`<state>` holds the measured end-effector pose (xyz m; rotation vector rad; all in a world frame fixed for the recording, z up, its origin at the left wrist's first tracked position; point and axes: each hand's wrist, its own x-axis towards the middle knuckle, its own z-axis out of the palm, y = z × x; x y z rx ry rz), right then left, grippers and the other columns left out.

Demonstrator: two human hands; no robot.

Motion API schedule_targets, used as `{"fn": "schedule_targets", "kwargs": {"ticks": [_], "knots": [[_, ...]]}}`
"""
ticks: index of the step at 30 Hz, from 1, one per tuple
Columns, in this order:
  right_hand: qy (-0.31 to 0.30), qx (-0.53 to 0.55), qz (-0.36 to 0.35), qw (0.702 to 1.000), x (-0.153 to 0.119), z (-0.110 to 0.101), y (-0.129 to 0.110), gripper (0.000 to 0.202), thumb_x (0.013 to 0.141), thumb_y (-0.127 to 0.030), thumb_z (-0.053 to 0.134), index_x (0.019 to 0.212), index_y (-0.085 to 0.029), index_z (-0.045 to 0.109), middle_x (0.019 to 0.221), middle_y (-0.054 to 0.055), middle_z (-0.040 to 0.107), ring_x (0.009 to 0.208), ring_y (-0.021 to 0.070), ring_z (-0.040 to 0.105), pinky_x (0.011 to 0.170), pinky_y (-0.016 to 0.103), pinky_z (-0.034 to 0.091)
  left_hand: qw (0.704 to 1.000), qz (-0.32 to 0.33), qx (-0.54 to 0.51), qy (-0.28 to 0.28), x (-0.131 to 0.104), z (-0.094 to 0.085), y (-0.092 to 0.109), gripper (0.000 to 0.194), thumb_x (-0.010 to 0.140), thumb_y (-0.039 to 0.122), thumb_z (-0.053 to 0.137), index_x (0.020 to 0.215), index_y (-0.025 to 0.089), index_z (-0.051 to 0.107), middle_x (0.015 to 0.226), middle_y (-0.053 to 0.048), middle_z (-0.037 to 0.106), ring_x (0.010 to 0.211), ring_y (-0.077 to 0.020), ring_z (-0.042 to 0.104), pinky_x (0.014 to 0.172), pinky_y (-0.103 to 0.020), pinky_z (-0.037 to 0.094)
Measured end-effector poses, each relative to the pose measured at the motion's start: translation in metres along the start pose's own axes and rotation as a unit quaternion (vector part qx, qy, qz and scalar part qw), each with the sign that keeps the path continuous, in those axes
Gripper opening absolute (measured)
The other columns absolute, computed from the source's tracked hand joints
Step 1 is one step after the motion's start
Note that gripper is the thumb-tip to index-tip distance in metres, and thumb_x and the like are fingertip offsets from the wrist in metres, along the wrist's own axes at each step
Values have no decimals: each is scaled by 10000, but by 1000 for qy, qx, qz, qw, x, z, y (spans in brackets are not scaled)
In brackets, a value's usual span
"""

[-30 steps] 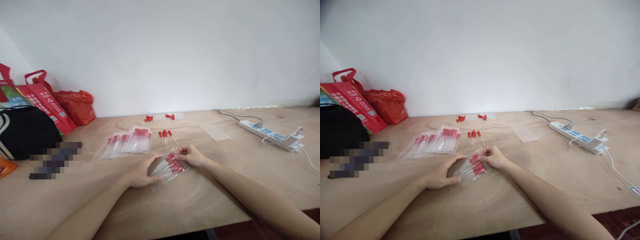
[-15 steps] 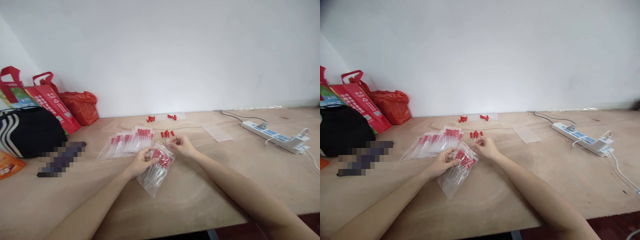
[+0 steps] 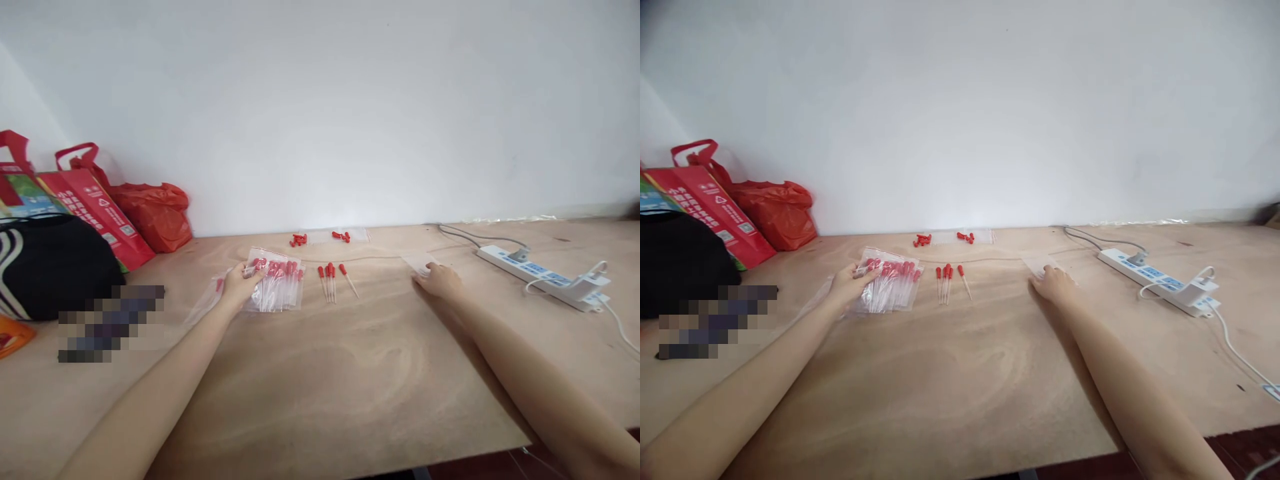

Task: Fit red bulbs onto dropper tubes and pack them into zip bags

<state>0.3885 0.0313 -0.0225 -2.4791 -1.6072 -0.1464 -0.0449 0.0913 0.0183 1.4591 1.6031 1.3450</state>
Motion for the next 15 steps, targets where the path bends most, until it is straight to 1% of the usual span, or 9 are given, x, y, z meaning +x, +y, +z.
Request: {"fn": "schedule_targets", "kwargs": {"ticks": [3,5,6,8,10,12,13,14,15], "knots": [[14,-23,-8,1000,2,2,-2,341,783,-260,396,978,-62,596,968,211,579,927,292,548,738,364,405,996,10,69,55,8,2,-4,487,534,282,719,961,147,529,899,-83,601,912,-273,554,838,-420,393],[19,-22,-12,999,2,2,-1,307,765,-166,380,918,-42,616,951,228,574,908,294,553,726,355,404,990,31,117,77,7,2,-4,530,546,273,706,1016,151,494,952,-93,574,980,-291,508,892,-444,336],[22,-21,-15,999,1,2,0,298,755,-140,379,896,-43,623,938,225,575,896,290,556,721,348,404,983,54,153,90,5,2,-3,528,567,281,690,1034,152,481,979,-97,560,1007,-295,485,911,-448,313],[28,-18,-17,999,0,-2,2,291,748,-118,375,878,-58,628,914,206,581,875,278,561,709,334,405,956,115,241,122,-5,1,-1,488,621,307,642,1051,155,468,1035,-107,530,1047,-298,443,928,-447,287],[57,-5,-19,998,-4,-8,-1,298,764,-131,357,903,-80,615,923,187,580,874,270,556,710,333,407,924,175,305,147,-19,1,-1,443,670,331,592,1057,157,466,1073,-115,505,1064,-302,412,922,-447,285],[132,42,-52,989,-15,-17,-11,296,791,-161,335,933,-107,590,962,168,575,902,260,540,744,343,404,908,228,322,139,-37,1,-2,412,701,339,555,1061,162,462,1073,-113,502,1068,-300,402,922,-439,284],[180,81,-93,976,-23,-22,-20,283,801,-175,333,932,-124,578,983,157,573,921,251,531,773,346,399,903,263,320,114,-46,2,-2,385,715,336,539,1053,168,462,1084,-107,500,1070,-289,403,933,-431,275],[213,124,-152,957,-34,-26,-29,262,810,-187,333,916,-146,569,1007,143,570,945,236,521,807,342,393,898,296,315,81,-55,3,-2,358,726,332,524,1044,179,464,1080,-95,505,1065,-276,412,942,-420,272],[220,159,-220,937,-48,-29,-41,240,815,-194,336,890,-169,563,1030,132,566,973,223,510,831,336,388,893,320,312,45,-63,4,-2,331,736,329,511,1032,188,469,1076,-87,508,1060,-265,420,944,-410,274]]}}
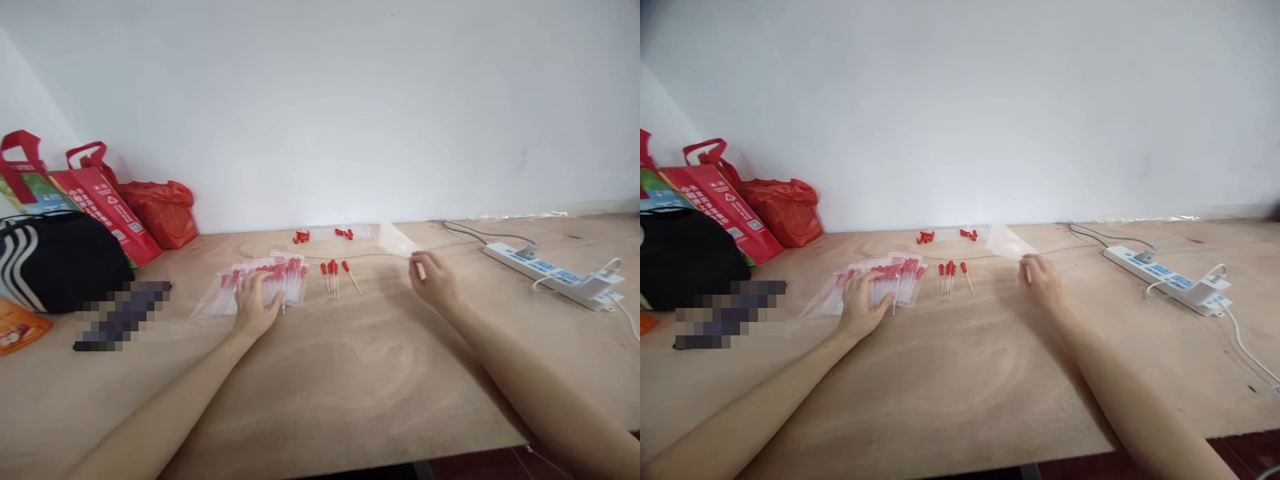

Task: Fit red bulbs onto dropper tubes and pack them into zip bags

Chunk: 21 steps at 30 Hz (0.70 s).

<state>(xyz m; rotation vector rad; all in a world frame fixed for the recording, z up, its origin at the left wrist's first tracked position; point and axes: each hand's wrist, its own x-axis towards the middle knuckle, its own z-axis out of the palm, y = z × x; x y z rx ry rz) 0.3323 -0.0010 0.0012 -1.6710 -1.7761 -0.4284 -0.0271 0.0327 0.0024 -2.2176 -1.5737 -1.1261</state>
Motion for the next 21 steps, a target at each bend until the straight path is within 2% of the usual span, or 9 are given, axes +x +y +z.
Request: {"fn": "schedule_targets", "kwargs": {"ticks": [2,5,7,9,11,13,16,18,21], "knots": [[-36,87,-141,986,-14,-4,-36,217,817,-186,336,841,-195,551,1055,115,563,991,201,501,854,326,385,999,31,-28,-24,-8,-3,9,267,767,320,469,1003,197,482,1064,-77,515,1046,-247,438,937,-395,292],[-130,158,-329,922,-36,-6,-84,168,779,-150,373,810,-179,536,1018,112,581,933,203,517,848,355,385,996,50,-76,-26,-10,-6,14,198,813,283,384,945,197,503,1006,-68,540,1008,-221,471,916,-373,325],[-178,192,-363,894,-45,-6,-103,123,754,-144,402,786,-166,519,967,112,589,875,198,527,805,355,401,994,47,-103,-4,-8,-8,13,196,831,257,347,911,194,514,964,-62,552,977,-208,491,899,-359,347],[-225,231,-346,881,-48,-7,-111,76,745,-205,459,793,-166,503,914,98,591,836,190,528,760,342,414,991,37,-123,22,-7,-9,12,201,840,250,341,899,185,522,935,-64,558,950,-203,504,872,-347,375],[-256,270,-320,871,-47,-9,-111,172,731,-316,526,815,-169,494,895,87,584,826,187,527,743,336,416,989,42,-144,11,-9,-11,16,204,845,263,360,924,175,526,937,-69,563,947,-198,510,854,-334,398],[-274,305,-310,858,-45,-10,-109,269,713,-397,561,837,-168,497,909,89,576,834,186,526,746,331,414,980,82,-164,-76,-14,-14,27,239,850,290,382,1012,177,516,1023,-72,560,1011,-193,495,887,-327,391],[-284,342,-285,849,-41,-11,-101,258,746,-377,545,889,-164,516,906,82,576,823,169,528,729,296,421,921,172,-168,-306,-24,-19,48,431,870,358,372,1276,217,337,1343,-52,359,1238,-192,305,1020,-351,264],[-257,339,-226,876,-39,-8,-91,216,779,-324,513,925,-166,525,863,70,581,789,157,531,711,284,423,876,206,-154,-408,-29,-21,59,537,868,424,362,1346,233,209,1414,-40,227,1290,-200,200,1056,-381,184],[-206,306,-141,919,-35,-3,-73,172,776,-300,525,888,-173,554,794,54,588,753,160,531,711,304,415,841,234,-122,-472,-29,-22,64,588,855,498,344,1358,248,168,1427,-29,159,1307,-212,129,1071,-420,92]]}}
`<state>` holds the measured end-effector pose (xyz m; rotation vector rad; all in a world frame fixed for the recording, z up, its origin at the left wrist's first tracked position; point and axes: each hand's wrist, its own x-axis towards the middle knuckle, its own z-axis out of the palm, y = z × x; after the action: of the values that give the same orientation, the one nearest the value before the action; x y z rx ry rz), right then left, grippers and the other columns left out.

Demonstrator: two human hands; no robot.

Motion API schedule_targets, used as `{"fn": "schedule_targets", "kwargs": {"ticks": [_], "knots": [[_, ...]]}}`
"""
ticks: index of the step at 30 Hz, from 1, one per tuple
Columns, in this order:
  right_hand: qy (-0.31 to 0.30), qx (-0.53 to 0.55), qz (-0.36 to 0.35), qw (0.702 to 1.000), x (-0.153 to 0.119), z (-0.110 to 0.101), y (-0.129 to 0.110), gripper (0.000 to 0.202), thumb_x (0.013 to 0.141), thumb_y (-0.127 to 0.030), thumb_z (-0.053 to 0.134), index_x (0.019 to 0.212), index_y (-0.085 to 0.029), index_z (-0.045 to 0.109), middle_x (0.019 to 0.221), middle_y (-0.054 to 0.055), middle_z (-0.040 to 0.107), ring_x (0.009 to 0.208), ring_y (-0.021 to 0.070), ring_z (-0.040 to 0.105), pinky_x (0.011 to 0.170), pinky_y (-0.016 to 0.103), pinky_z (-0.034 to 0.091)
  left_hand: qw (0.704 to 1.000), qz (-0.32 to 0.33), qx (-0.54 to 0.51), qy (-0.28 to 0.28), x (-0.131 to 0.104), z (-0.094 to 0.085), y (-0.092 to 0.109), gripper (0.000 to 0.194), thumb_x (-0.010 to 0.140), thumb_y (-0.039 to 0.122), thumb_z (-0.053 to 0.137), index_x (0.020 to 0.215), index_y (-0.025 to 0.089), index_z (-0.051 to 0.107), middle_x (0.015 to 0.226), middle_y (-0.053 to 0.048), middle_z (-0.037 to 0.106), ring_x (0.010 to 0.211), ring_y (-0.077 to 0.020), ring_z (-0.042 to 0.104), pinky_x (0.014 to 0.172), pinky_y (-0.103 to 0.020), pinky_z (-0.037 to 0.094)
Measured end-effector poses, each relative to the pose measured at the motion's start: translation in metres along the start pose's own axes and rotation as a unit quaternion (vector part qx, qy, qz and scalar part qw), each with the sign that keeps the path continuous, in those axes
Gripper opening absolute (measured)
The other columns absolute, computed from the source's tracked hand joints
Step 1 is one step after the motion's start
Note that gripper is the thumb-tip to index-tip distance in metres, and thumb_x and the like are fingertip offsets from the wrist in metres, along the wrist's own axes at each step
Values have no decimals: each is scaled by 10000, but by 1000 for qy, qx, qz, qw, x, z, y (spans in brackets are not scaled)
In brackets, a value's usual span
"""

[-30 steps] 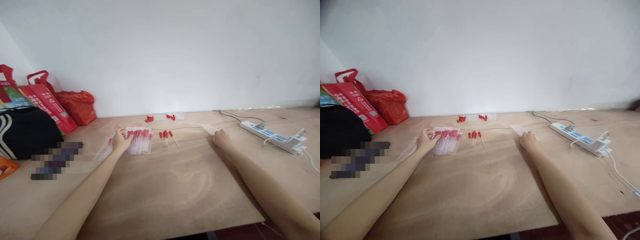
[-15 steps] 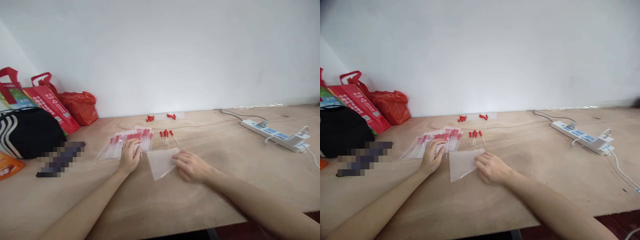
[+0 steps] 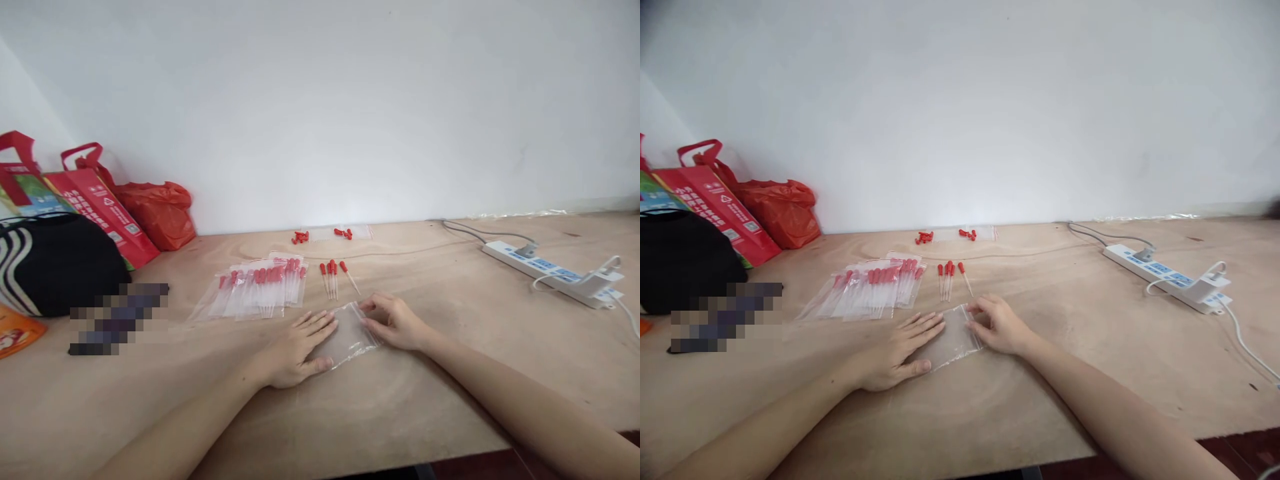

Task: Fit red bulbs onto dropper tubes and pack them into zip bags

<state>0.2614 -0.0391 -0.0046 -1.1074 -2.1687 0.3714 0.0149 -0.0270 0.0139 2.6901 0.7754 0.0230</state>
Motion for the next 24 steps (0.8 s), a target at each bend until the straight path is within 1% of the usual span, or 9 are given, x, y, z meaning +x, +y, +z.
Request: {"fn": "schedule_targets", "kwargs": {"ticks": [1,3,6,11,13,16,18,21,24], "knots": [[3,-7,6,1000,-1,-3,6,169,762,-314,548,858,-176,568,783,50,590,748,163,530,715,313,411,1000,-3,7,-10,0,-1,0,593,854,511,333,1358,249,167,1428,-28,145,1309,-212,117,1072,-421,83],[-17,-3,-3,1000,-2,-7,16,191,732,-354,589,806,-178,593,774,46,593,749,165,527,725,324,406,1000,-9,14,-19,0,-3,-2,600,852,530,315,1359,247,164,1429,-27,126,1310,-211,105,1072,-417,88],[-39,30,-17,999,-2,-10,22,220,717,-394,606,765,-181,624,781,48,591,764,162,526,738,322,405,1000,-13,15,-22,0,-4,-2,604,846,545,312,1357,254,171,1427,-20,130,1310,-212,106,1072,-415,96],[-61,85,-36,994,-3,-13,18,223,732,-387,595,816,-191,660,846,57,598,815,162,530,769,331,409,999,-17,22,-25,0,-4,-1,618,843,553,309,1358,242,168,1430,-25,110,1311,-197,104,1077,-396,82],[-75,104,-62,990,-3,-14,14,228,744,-377,582,844,-188,661,876,62,610,847,166,539,797,345,407,999,-18,23,-24,0,-4,-1,614,846,550,304,1358,242,163,1431,-25,106,1311,-191,104,1078,-393,79],[-91,118,-118,982,-3,-13,9,251,734,-371,591,870,-171,658,926,79,623,955,192,530,851,363,399,1000,-16,19,-17,0,-3,-2,608,847,547,308,1357,253,160,1430,-19,111,1311,-190,108,1076,-397,83],[-107,105,-151,977,-3,-12,6,294,720,-379,599,908,-159,649,966,94,626,1036,209,501,885,371,390,1000,-13,18,-14,0,-3,-3,607,845,546,315,1357,259,159,1429,-18,119,1310,-192,116,1074,-403,87],[-131,40,-185,973,-2,-10,5,365,708,-398,599,967,-143,630,1016,105,622,1136,234,433,949,399,337,1000,-14,15,-13,1,-3,-2,604,844,542,324,1354,258,170,1427,-19,134,1308,-192,130,1072,-410,94],[-104,-34,-200,974,-2,-8,6,381,700,-424,592,950,-140,634,1004,109,629,1158,257,409,972,431,296,1000,-21,11,-13,1,-4,-1,601,839,541,337,1347,248,205,1424,-25,152,1306,-195,141,1070,-414,106]]}}
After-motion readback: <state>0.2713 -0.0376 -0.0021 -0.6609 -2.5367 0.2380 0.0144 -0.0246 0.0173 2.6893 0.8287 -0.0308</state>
